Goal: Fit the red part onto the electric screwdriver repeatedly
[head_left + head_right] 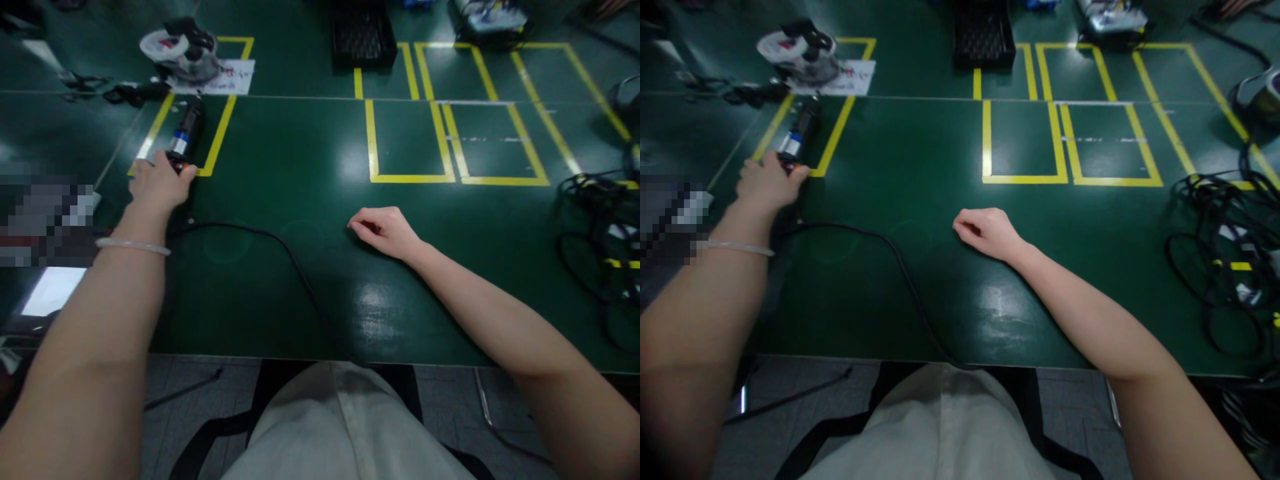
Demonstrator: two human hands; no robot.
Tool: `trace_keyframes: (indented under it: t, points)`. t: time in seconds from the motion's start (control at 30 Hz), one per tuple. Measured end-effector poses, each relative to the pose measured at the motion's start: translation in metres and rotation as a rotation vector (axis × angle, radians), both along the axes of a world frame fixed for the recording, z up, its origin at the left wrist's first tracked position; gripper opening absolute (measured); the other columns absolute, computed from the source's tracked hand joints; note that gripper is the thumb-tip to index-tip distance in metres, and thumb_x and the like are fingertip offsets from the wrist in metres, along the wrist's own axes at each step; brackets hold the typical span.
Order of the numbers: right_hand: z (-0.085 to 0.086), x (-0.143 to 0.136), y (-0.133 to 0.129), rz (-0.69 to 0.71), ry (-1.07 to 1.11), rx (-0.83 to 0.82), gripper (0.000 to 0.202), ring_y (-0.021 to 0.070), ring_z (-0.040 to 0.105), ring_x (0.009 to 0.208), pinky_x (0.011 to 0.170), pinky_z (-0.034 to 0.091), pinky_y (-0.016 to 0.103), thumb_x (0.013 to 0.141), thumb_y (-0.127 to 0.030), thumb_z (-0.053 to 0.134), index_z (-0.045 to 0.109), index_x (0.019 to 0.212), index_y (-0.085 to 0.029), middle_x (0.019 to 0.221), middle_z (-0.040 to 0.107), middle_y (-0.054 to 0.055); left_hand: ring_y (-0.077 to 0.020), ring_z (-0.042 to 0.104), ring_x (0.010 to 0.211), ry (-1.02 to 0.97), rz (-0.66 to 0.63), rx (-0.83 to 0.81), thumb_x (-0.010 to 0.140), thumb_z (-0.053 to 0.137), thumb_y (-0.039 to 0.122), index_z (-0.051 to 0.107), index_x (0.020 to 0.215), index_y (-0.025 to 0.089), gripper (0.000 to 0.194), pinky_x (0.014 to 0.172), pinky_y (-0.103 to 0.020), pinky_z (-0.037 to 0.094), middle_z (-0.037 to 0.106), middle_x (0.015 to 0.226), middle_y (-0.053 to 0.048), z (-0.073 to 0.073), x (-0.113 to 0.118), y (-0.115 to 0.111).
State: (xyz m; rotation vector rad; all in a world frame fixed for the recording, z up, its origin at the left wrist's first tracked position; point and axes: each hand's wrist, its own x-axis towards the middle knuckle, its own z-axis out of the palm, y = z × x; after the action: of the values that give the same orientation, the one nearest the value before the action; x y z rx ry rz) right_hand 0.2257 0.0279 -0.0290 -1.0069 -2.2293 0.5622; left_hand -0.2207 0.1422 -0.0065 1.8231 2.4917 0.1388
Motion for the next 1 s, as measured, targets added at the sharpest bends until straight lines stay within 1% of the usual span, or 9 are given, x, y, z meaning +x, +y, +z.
trace_keyframes:
  t: [0.1, 0.23, 0.37, 0.47, 0.57, 0.67, 0.77, 0.87, 1.0]
  points:
    - [-0.001, 0.000, 0.000, -0.001, -0.007, -0.003, 0.025, 0.0104, 0.053, 0.058, 0.061, 0.037, 0.024, 0.097, -0.029, 0.052, 0.071, 0.085, -0.017, 0.068, 0.065, 0.000, -0.0429, 0.031, 0.140, -0.005, 0.099, -0.032, 0.101, 0.037, 0.067, 0.026, 0.152, 0.003, 0.083, 0.109, -0.062, 0.025, 0.027, 0.157, -0.022, -0.002, -0.017, 0.015]
    - [-0.001, 0.001, 0.000, -0.008, -0.014, -0.004, 0.025, 0.0104, 0.053, 0.058, 0.061, 0.037, 0.024, 0.096, -0.029, 0.052, 0.071, 0.086, -0.017, 0.068, 0.064, 0.000, -0.0400, 0.018, 0.146, 0.063, 0.153, -0.032, 0.099, 0.026, 0.075, 0.021, 0.150, 0.000, 0.090, 0.113, -0.057, 0.014, 0.016, 0.163, -0.019, -0.003, -0.017, 0.019]
    - [0.000, 0.001, 0.000, -0.003, -0.013, -0.011, 0.024, 0.0107, 0.053, 0.059, 0.061, 0.037, 0.024, 0.096, -0.028, 0.052, 0.071, 0.086, -0.017, 0.069, 0.065, 0.000, -0.0317, 0.012, 0.146, 0.181, 0.015, 0.048, 0.094, -0.002, 0.081, 0.009, 0.150, 0.005, 0.095, 0.112, -0.053, 0.010, 0.014, 0.164, -0.012, -0.004, -0.007, 0.011]
    - [0.000, 0.000, 0.000, -0.001, -0.013, -0.020, 0.024, 0.0111, 0.054, 0.059, 0.062, 0.038, 0.024, 0.096, -0.029, 0.052, 0.071, 0.086, -0.018, 0.070, 0.066, 0.001, -0.0311, 0.015, 0.144, 0.181, -0.037, 0.007, 0.087, -0.009, 0.086, 0.002, 0.152, 0.005, 0.104, 0.110, -0.052, 0.013, 0.015, 0.164, -0.011, -0.003, -0.004, 0.009]
    - [-0.001, 0.000, 0.000, -0.003, -0.021, -0.029, 0.024, 0.0113, 0.054, 0.060, 0.062, 0.038, 0.024, 0.096, -0.029, 0.052, 0.070, 0.086, -0.018, 0.070, 0.066, 0.000, -0.0306, 0.021, 0.141, 0.188, 0.038, 0.008, 0.084, -0.004, 0.090, 0.005, 0.151, 0.006, 0.107, 0.108, -0.052, 0.017, 0.020, 0.161, -0.008, -0.002, -0.006, 0.011]
    - [-0.001, -0.001, 0.000, 0.000, -0.022, -0.033, 0.024, 0.0111, 0.054, 0.059, 0.062, 0.038, 0.024, 0.097, -0.029, 0.052, 0.070, 0.087, -0.018, 0.070, 0.066, 0.000, -0.0300, 0.028, 0.138, 0.194, 0.045, 0.025, 0.091, -0.003, 0.084, 0.013, 0.146, 0.009, 0.095, 0.105, -0.051, 0.023, 0.028, 0.154, -0.009, -0.001, -0.009, 0.013]
    - [-0.002, -0.002, 0.001, 0.007, -0.020, -0.033, 0.024, 0.0108, 0.054, 0.059, 0.062, 0.037, 0.024, 0.097, -0.029, 0.052, 0.071, 0.087, -0.017, 0.071, 0.066, 0.001, -0.0300, 0.033, 0.136, 0.177, 0.034, 0.003, 0.098, -0.005, 0.075, 0.022, 0.140, 0.009, 0.084, 0.096, -0.045, 0.027, 0.033, 0.149, -0.012, 0.002, -0.007, 0.011]
    - [-0.002, -0.003, 0.003, -0.001, 0.002, -0.055, 0.025, 0.0107, 0.055, 0.058, 0.062, 0.037, 0.024, 0.096, -0.030, 0.053, 0.071, 0.086, -0.016, 0.070, 0.066, 0.001, -0.0302, 0.035, 0.135, 0.162, 0.062, 0.037, 0.102, -0.006, 0.069, 0.025, 0.139, 0.010, 0.076, 0.088, -0.040, 0.028, 0.035, 0.147, -0.013, 0.003, 0.001, 0.005]
    - [0.002, -0.003, 0.006, -0.014, 0.079, -0.169, 0.027, 0.0104, 0.055, 0.055, 0.060, 0.037, 0.024, 0.097, -0.031, 0.053, 0.071, 0.085, -0.016, 0.061, 0.062, -0.002, -0.0306, 0.038, 0.132, 0.122, -0.027, 0.076, 0.106, 0.008, 0.067, 0.029, 0.143, 0.011, 0.070, 0.088, -0.041, 0.032, 0.038, 0.146, -0.014, 0.003, 0.022, -0.014]
